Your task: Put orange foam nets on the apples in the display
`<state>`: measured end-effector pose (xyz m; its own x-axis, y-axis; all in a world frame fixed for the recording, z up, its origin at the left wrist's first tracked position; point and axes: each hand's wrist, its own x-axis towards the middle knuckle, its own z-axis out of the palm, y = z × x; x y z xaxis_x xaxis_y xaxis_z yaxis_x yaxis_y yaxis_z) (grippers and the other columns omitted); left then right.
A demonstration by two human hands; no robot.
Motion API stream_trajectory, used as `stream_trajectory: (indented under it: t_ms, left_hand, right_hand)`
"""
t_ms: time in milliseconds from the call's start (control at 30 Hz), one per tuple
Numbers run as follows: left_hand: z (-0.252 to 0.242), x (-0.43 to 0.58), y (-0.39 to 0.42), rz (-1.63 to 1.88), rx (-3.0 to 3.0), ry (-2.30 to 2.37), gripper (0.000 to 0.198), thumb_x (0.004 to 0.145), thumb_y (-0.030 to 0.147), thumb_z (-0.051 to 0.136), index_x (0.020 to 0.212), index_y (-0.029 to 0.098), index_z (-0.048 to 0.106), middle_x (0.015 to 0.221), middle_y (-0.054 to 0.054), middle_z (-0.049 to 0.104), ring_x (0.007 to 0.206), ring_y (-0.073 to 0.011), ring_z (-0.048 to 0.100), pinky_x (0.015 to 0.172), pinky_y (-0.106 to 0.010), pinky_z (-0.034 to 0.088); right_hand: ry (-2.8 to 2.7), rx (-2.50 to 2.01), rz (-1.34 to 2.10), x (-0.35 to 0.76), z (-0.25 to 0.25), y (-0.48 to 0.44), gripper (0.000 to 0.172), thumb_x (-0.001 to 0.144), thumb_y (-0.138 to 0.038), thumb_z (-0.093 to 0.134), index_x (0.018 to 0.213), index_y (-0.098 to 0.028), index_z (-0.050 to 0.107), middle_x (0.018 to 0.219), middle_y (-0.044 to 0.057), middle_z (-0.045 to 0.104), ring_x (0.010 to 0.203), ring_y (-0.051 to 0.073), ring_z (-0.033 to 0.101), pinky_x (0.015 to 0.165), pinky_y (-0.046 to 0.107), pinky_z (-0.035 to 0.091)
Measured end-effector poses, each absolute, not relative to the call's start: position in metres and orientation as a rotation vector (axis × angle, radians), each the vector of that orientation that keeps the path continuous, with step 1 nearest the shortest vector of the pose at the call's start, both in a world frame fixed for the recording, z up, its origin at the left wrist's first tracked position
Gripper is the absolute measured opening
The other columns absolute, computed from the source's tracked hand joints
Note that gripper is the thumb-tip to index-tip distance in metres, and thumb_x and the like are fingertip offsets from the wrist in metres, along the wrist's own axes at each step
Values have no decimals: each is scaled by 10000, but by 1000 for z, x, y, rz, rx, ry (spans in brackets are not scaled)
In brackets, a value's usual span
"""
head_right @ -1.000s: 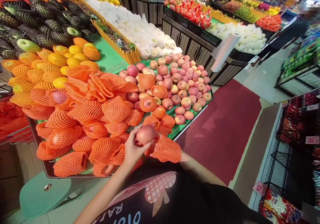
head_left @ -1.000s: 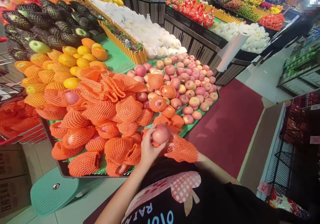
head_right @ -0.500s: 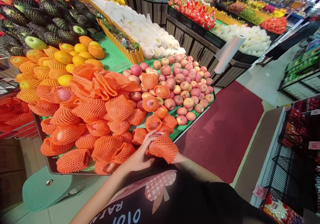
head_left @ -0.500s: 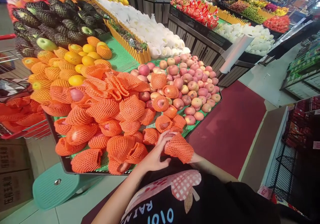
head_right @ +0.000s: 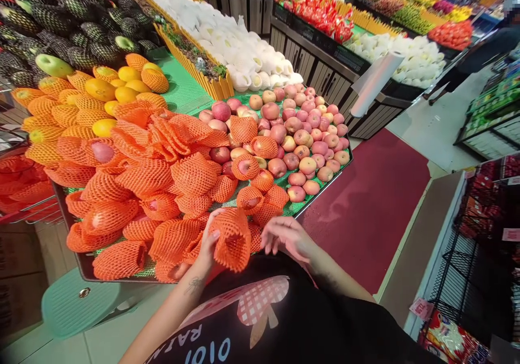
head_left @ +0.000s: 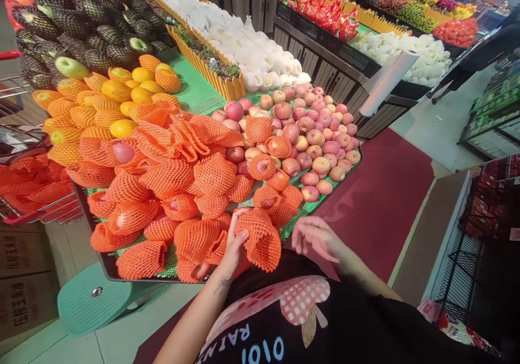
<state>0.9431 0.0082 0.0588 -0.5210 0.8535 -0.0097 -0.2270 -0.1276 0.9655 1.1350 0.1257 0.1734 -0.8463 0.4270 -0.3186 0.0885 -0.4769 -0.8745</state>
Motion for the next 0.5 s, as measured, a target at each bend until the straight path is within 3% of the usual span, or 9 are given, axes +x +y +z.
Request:
stream_trajectory:
  t_ms: [67, 167, 267, 400, 500]
  left_hand:
    - [67, 948, 6, 1706, 838, 1317, 721, 856, 773, 477, 1361, 259, 457, 1296, -132, 629, 1135, -306, 666, 942, -444, 580]
    - [71, 957, 6, 1689, 930, 1249, 779, 822, 817, 522, 1379, 277, 451, 1336, -133, 618, 1234, -322, 637, 1021, -462, 563]
    - [62, 963, 8, 1765, 901, 1237, 766, 786, 794, 628, 1337, 288, 464, 1405, -124, 576, 1344, -338, 571, 1135, -496, 502]
    - [40, 968, 8, 1686, 771, 1265, 656, 867, 701, 632, 1357, 281, 509, 1369, -104, 612, 1307, -322, 600, 1147, -511, 493]
    - [25, 974, 9, 1635, 550, 1154, 566, 884, 627, 661, 1298, 245, 603, 1305, -100, 686, 1239, -318, 646, 1115, -503, 515]
  right_hand:
    - [-1309, -871, 2238, 1123, 162, 123, 247, 882, -470, 789, 959, -236, 764, 936, 20, 753, 771, 142, 690, 664, 234, 534]
    - [-1266, -839, 2228, 1105, 140, 109, 446, 784, -474, 883, 1157, -280, 735, 1263, 36, 717, 1137, 206, 670, 960, 315, 540]
    - [-1241, -817, 2218, 1099, 125, 99, 473, 757, -504, 898, 1132, -267, 732, 1270, 50, 721, 1180, 239, 658, 1047, 368, 503]
    - [-1136, -982, 2053, 1106, 113, 100, 428, 690, -506, 941, 944, -240, 721, 1119, 28, 746, 1037, 219, 677, 943, 340, 532]
    - [-1038, -1095, 2035, 1114, 106, 107, 434, 641, -488, 973, 779, -217, 663, 1188, 10, 711, 939, 174, 656, 756, 270, 532]
